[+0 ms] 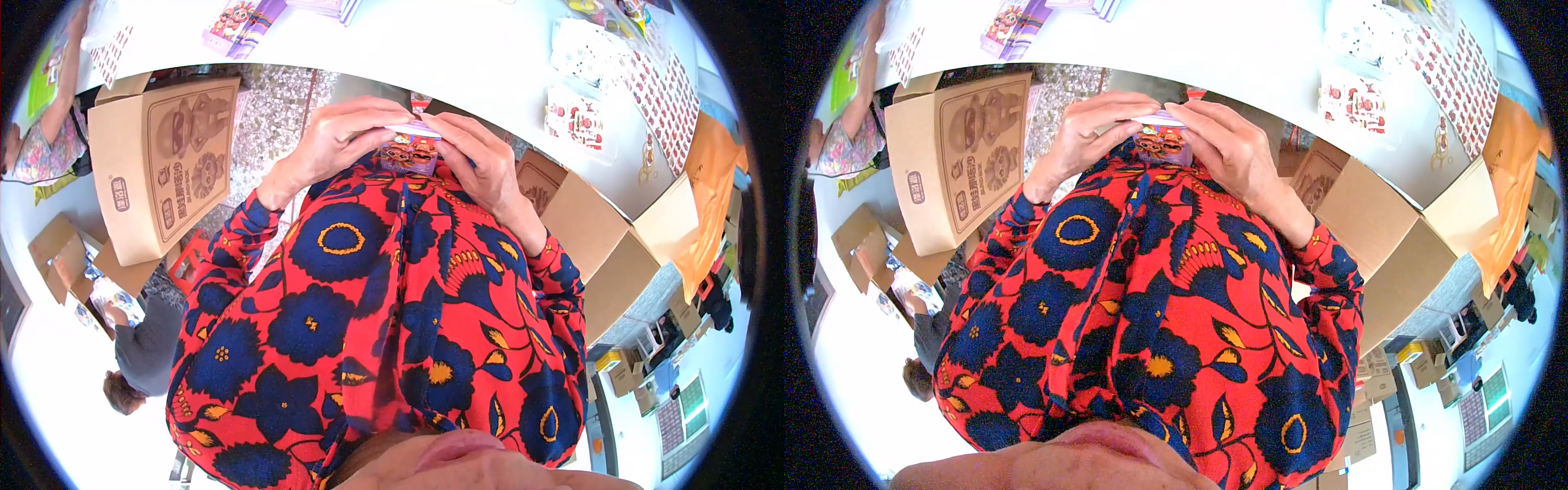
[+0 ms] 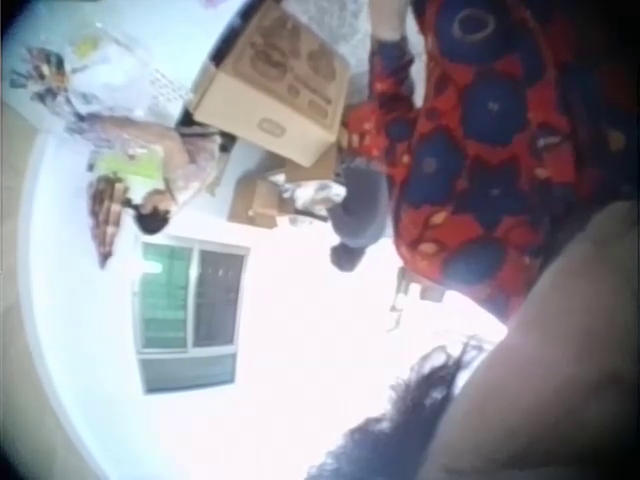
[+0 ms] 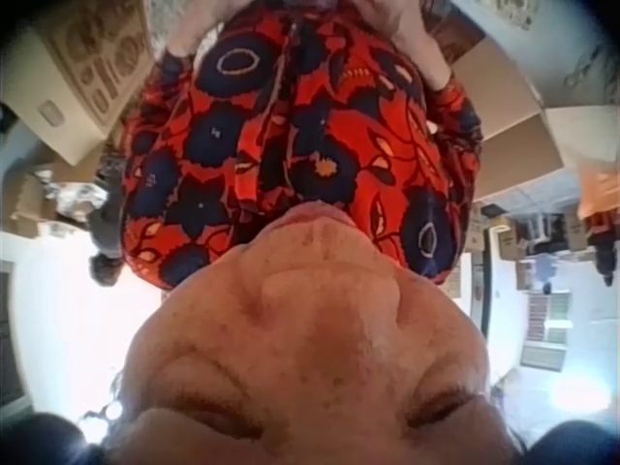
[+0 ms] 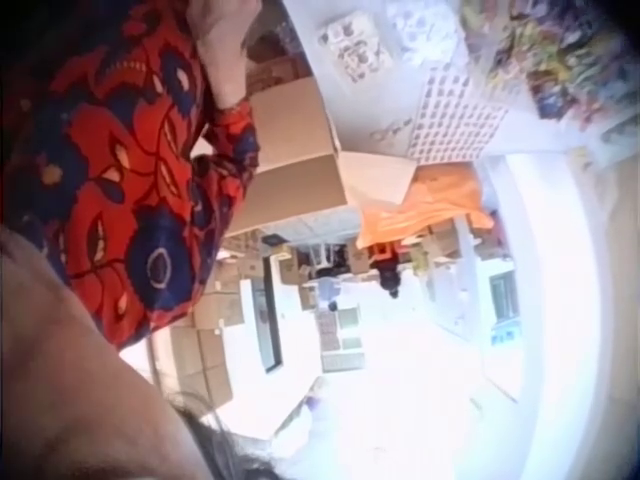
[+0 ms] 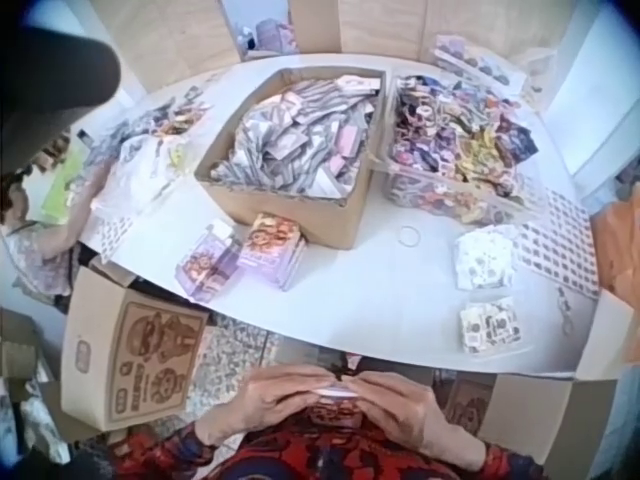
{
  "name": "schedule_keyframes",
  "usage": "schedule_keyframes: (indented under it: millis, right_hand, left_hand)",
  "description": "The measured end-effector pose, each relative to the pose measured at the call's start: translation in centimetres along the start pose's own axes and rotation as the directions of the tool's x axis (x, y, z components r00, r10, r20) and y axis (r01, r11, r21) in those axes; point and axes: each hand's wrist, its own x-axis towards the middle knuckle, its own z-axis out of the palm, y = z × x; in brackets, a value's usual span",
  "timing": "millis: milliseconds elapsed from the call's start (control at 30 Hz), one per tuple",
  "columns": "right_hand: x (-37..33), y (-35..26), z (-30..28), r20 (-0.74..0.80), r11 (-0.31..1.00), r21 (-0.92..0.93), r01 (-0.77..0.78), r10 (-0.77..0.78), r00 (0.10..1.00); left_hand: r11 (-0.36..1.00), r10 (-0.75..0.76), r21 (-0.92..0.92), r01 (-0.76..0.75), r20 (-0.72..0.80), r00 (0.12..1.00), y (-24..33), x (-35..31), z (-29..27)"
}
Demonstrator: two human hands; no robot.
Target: Packing small toy or product boxes into larger shipping cartons.
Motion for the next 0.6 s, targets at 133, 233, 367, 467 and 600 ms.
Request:
schedule_keyframes:
  millis: [133, 233, 367, 467, 600]
  right_hand:
    - [0.3, -0.4, -0.2, 0.03, 0.995, 0.056, -0.083, 0.081, 0.996]
    - [0.4, -0.5, -0.3, 0.044, 0.997, 0.034, -0.072, 0.071, 0.997]
    - [0.7, -0.4, -0.5, 0.05, 0.999, 0.012, -0.03, 0.029, 0.998]
    - [1.0, -0.4, -0.8, 0.07, 0.999, -0.026, 0.024, -0.022, 0.997]
    - [1.0, -0.1, -1.0, 0.072, 0.998, -0.038, 0.05, -0.047, 0.996]
  left_hand:
    - [0.968, -0.099, -0.232, 0.098, 0.007, 0.995, -0.7, 0.0, 0.0]
    - [0.955, -0.157, -0.222, 0.195, 0.179, 0.971, -1.0, 0.8, -1.4]
    - [0.981, -0.08, -0.141, 0.13, 0.313, 0.946, -0.8, 3.2, -3.0]
    - [0.989, -0.102, -0.057, 0.136, 0.408, 0.907, -0.6, 4.5, -3.0]
    - [0.995, -0.083, -0.012, 0.097, 0.408, 0.909, -1.1, 4.7, -2.4]
